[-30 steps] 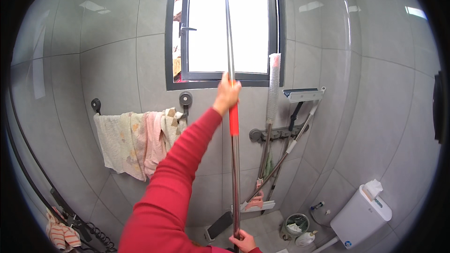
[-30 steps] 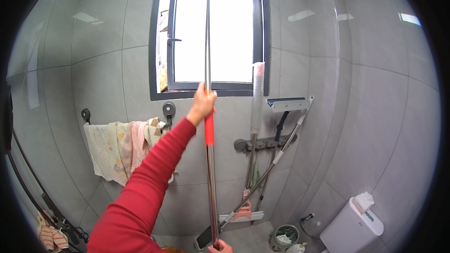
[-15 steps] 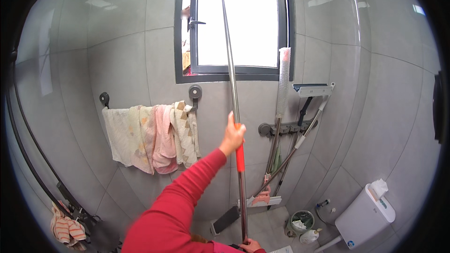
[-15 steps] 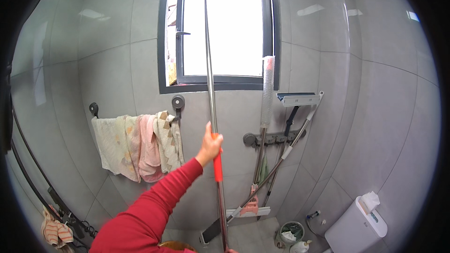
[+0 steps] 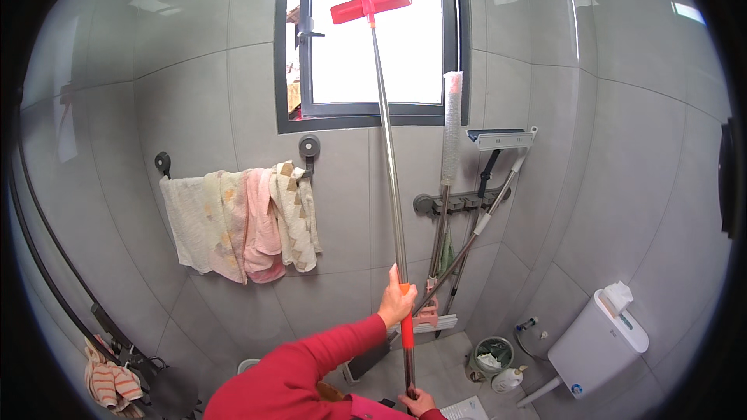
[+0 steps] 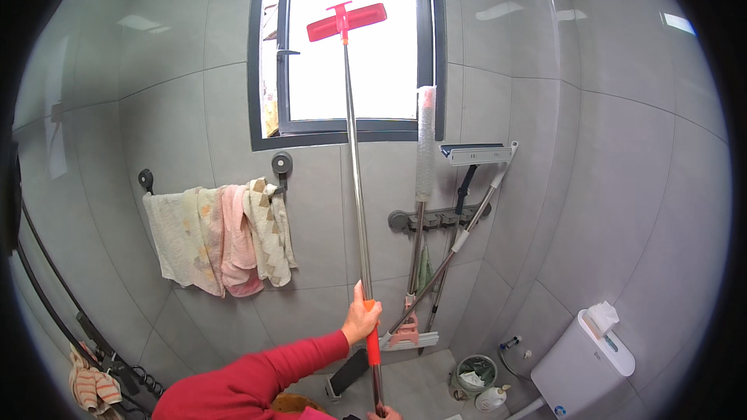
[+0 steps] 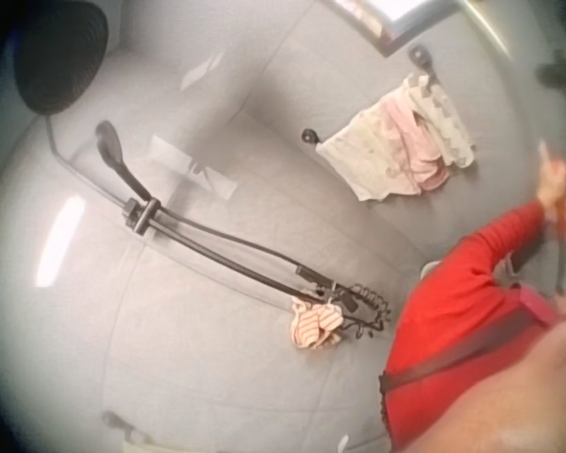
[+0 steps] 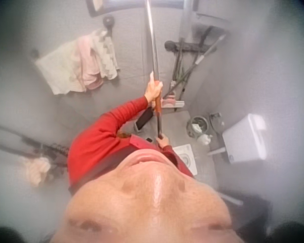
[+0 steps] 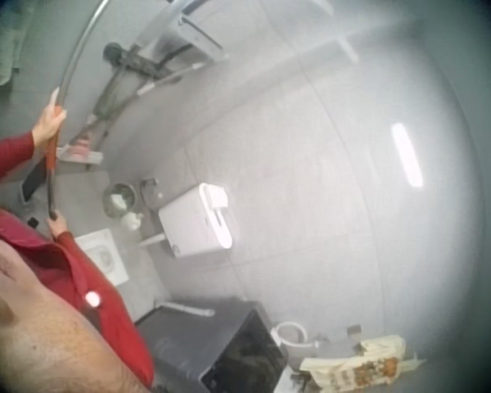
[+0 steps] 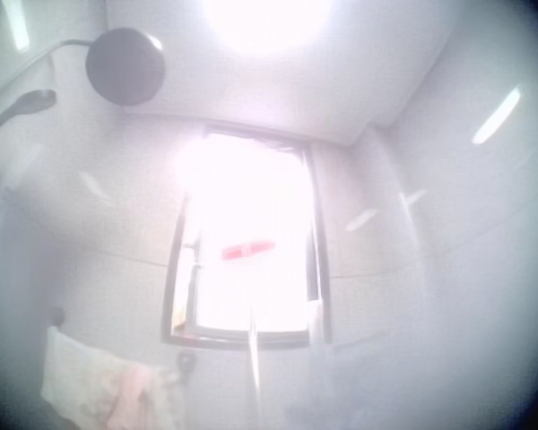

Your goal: The person assembles a mop by attaching a red mop head to a metal pole. They then extend the pole to full length and place the assembled mop against the wall next to other cleaning tools.

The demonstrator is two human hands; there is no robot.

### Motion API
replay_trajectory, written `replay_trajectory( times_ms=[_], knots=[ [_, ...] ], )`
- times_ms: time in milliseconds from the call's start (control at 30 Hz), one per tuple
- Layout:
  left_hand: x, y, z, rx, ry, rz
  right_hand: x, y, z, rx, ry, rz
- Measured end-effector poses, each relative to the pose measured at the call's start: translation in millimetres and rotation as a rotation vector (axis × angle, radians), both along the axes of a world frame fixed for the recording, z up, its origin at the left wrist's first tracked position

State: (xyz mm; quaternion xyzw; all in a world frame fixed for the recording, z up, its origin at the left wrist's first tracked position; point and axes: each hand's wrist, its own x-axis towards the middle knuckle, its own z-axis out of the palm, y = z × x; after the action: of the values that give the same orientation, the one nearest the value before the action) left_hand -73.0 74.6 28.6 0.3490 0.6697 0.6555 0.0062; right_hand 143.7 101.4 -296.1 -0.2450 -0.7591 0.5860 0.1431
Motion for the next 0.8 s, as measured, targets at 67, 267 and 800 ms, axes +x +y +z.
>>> replay_trajectory(
  times_ms=[67, 267, 800],
  knots=[
    [-11, 10, 19, -0.007, 0.127, 0.000, 0, -2, 79, 0.039, -0.104, -0.065],
    [-86, 50, 198, 0.306, -0.117, -0.282, -19, -16, 169, 0.116, 0.050, -0.129],
    [-17, 74, 17, -0.071, 0.140, 0.232, 56, 17, -78, 0.048, -0.569, 0.317]
  ],
)
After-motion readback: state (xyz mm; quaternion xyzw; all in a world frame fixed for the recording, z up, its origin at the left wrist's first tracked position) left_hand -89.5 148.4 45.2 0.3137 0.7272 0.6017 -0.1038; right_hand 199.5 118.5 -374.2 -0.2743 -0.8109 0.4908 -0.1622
